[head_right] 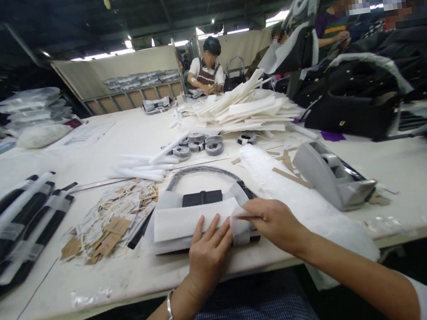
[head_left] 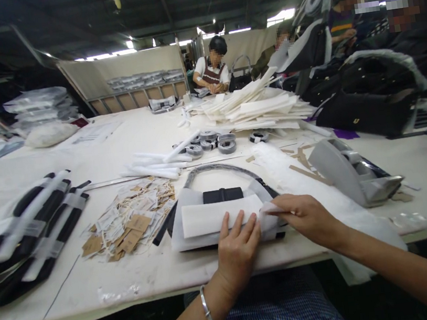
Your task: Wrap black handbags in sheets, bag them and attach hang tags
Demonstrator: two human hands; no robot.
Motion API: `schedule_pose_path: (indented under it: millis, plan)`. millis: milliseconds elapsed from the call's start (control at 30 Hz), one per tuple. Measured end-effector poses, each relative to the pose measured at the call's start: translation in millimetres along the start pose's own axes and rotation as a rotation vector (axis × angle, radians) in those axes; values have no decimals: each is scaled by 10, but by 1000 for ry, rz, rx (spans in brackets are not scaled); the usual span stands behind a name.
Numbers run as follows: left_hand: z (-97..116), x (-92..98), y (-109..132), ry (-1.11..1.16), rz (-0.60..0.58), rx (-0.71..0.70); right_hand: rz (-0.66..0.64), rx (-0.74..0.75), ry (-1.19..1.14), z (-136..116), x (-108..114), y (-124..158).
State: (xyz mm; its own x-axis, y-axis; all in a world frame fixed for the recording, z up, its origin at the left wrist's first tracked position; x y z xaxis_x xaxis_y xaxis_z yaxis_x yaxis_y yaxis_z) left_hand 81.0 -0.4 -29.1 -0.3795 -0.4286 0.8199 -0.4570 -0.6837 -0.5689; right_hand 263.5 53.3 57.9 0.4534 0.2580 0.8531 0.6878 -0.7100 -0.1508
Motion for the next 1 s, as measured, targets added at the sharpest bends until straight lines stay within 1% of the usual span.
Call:
schedule_pose_path:
  millis: [67, 167, 300, 367, 500, 633, 800, 1000]
  plan:
    - [5, -1, -3, 4, 15, 5, -18, -37, -92, 87, -17, -144]
    - [6, 2, -13, 20, 36, 4, -58, -92, -180, 220, -108, -283]
    - [-3, 4, -24, 51, 66, 7, -132, -144, -294, 398, -259, -332]
    - [-7, 4, -29, 58, 68, 11, -151, -141, -339, 447, -278, -331]
    - [-9, 10, -36, 66, 89, 12, -201, -145, -372, 421, -172, -351]
    - [-9, 11, -41, 105, 112, 36, -198, -221, -378, 353, -87, -399]
    - [-1, 19, -52, 119, 98, 40, -192, -348, -397, 380, -200, -417]
    - [-18, 48, -55, 133, 57, 49, -129, -400, -406, 435, -286, -383]
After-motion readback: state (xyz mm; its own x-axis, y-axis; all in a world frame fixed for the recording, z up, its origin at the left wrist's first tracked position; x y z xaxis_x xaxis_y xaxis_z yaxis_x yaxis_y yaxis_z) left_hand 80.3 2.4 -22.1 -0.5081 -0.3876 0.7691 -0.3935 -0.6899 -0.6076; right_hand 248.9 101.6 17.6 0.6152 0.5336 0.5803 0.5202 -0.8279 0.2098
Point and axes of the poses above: each hand's wrist, its own y-axis away from the middle knuckle, its own x-axis out of the back of the hand, z = x × y, the point moved 2 cm from there along -y, towards the middle knuckle, and after that the axes turned 13 degrees about -z, right-handed, at the moved point
